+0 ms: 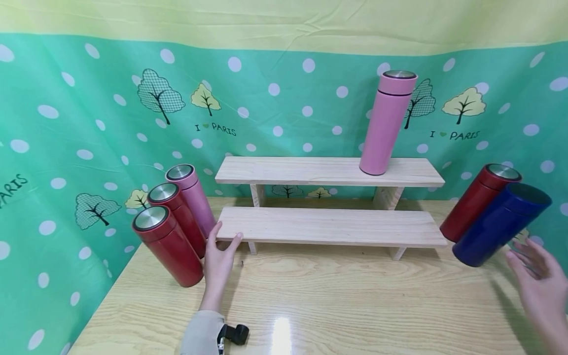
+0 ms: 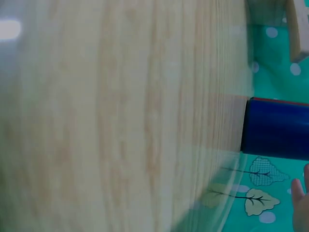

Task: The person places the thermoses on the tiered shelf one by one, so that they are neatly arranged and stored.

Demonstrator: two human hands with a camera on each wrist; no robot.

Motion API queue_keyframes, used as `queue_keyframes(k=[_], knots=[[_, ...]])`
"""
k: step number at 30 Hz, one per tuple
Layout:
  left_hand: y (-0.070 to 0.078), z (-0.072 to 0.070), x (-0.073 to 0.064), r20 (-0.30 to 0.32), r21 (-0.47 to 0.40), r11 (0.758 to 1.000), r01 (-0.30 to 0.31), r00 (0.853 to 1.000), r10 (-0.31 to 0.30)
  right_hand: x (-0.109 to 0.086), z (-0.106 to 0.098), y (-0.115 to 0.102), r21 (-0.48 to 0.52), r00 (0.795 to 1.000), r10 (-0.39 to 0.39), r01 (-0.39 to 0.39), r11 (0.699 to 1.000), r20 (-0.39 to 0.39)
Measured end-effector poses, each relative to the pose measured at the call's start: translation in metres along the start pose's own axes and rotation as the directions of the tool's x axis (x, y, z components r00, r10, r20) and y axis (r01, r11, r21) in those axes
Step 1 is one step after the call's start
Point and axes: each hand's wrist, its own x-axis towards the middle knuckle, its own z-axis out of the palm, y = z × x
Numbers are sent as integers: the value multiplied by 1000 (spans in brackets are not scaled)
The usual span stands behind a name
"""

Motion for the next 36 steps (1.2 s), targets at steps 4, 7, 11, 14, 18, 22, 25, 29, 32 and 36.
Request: queue_keyframes(k=[4,7,11,14,18,22,25,29,32,36], knots=[[0,0,0,4,-2,1000,-3,1000,3,4,2,5,-16,1000,-6,6,1000,-3],[0,0,0,2,-4,1000,-6,1000,6,8,4,7,-11,1000,7,-7,1000,-1],[-1,0,0,-10,-3,1000,-9,1000,9,12,8,7,-31,998,55,-54,998,24],[-1,0,1,-8,-4,1000,-8,1000,8,14,11,8,-79,995,86,-82,993,47],[-1,0,0,4,-7,1000,-3,1000,3,19,16,8,-121,993,94,-86,989,64],[-1,0,0,2,-4,1000,-1,1000,1,24,21,6,-170,992,101,-87,982,73],[-1,0,0,-6,-1,1000,-2,1000,2,24,26,2,-212,990,122,-105,972,70],[-1,1,0,-8,0,1000,-4,1000,4,27,31,-4,-194,988,143,-129,973,62],[-1,1,0,-3,-1,1000,-4,1000,4,28,34,-7,-182,987,140,-124,976,78],[-2,1,1,0,-3,1000,-5,1000,5,29,36,-9,-189,984,136,-112,976,118]])
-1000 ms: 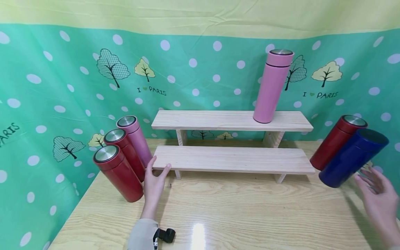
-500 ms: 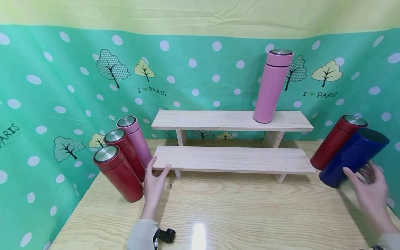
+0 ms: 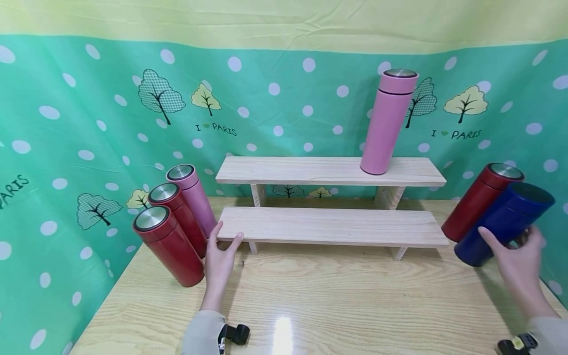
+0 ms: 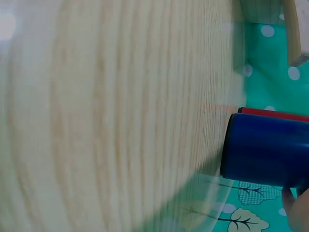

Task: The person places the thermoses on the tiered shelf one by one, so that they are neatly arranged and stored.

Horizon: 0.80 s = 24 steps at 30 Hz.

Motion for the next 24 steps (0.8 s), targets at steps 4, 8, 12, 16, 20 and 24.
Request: queue_keyframes(k=[4,8,12,16,20,24], knots=[[0,0,1,1,-3,1000,2,1000,-2,1,3,-2,-28,1000,19,-19,999,9],[0,0,1,3,-4,1000,1,1000,-1,3,4,-1,-58,1000,24,-23,998,17],[0,0,1,2,-2,1000,1,1000,-1,4,5,2,-65,999,26,-24,998,28],[0,0,1,1,-4,1000,4,1000,-4,5,5,3,-62,999,19,-17,998,26],[1,0,1,3,-9,1000,7,1000,-7,5,5,2,-64,1000,18,-17,998,26],[1,0,0,5,-12,1000,6,1000,-6,5,6,1,-64,1000,27,-27,998,9]])
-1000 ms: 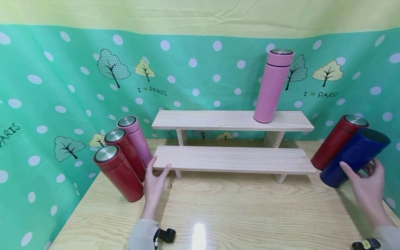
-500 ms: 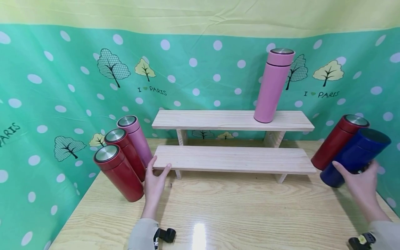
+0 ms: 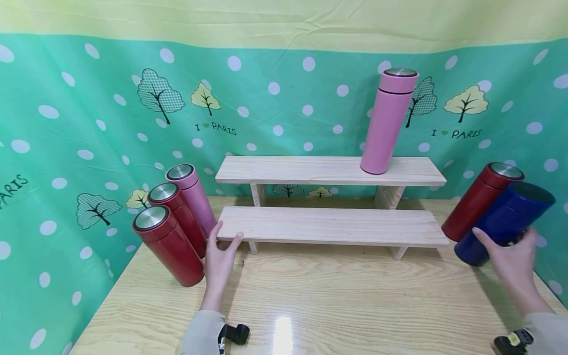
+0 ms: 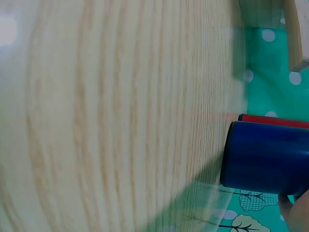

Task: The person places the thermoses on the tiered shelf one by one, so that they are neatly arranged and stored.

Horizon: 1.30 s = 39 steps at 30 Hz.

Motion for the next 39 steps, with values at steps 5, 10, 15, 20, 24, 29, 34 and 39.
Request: queue_keyframes(k=[5,10,15,20,24,29,34,39], knots=[[-1,0,1,2,1,1000,-2,1000,2,0,0,-2,-7,999,28,-28,1000,-36],[-1,0,0,5,5,1000,0,1000,0,-2,-3,-3,-23,997,55,-56,998,-46],[-1,0,0,8,9,1000,2,1000,-2,-5,-5,-5,-24,997,45,-47,999,-67],[-1,0,0,5,0,1000,-3,1000,3,-7,-9,-8,-23,996,26,-28,999,-83],[-1,0,0,2,-4,1000,-7,1000,7,-11,-10,-14,-11,994,31,-32,999,-106],[-2,0,0,-1,-5,1000,-10,1000,10,-16,-13,-21,26,991,19,-16,1000,-134],[-2,0,0,-3,-1,1000,-13,1000,13,-23,-16,-28,67,985,1,11,998,-170],[-2,0,0,-5,1,1000,-14,1000,14,-28,-18,-34,96,975,-84,106,990,-207]])
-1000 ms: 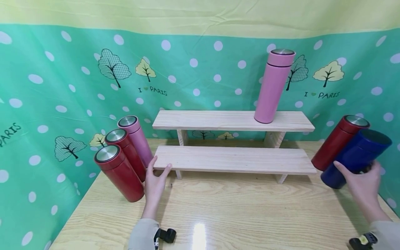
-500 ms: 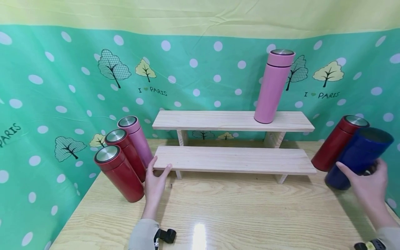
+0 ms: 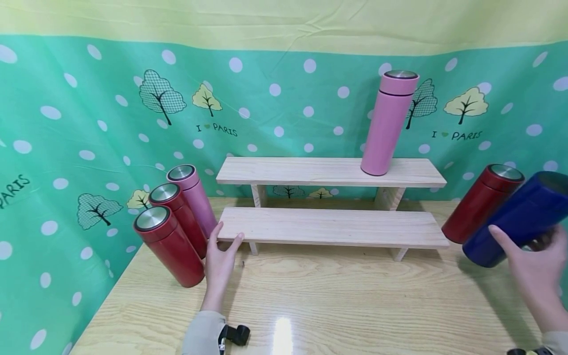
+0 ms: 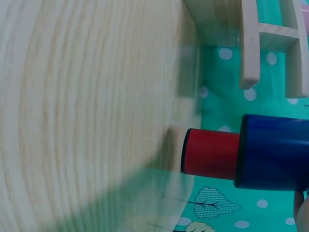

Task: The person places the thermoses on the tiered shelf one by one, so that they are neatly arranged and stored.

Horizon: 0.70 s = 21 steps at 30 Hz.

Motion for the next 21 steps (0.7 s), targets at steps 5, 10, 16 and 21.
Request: queue_keyframes(k=[5,10,16,21], knots=[[0,0,0,-4,3,1000,0,1000,0,-5,1,-4,44,991,-127,128,991,-30],[0,0,0,-5,4,1000,-2,1000,2,-9,2,-13,87,988,-147,150,985,-41],[0,0,0,-4,7,1000,-2,1000,2,-16,5,-27,118,993,-117,119,986,-22],[0,0,0,-2,-4,1000,-2,1000,2,-22,8,-39,118,996,-91,89,989,11]])
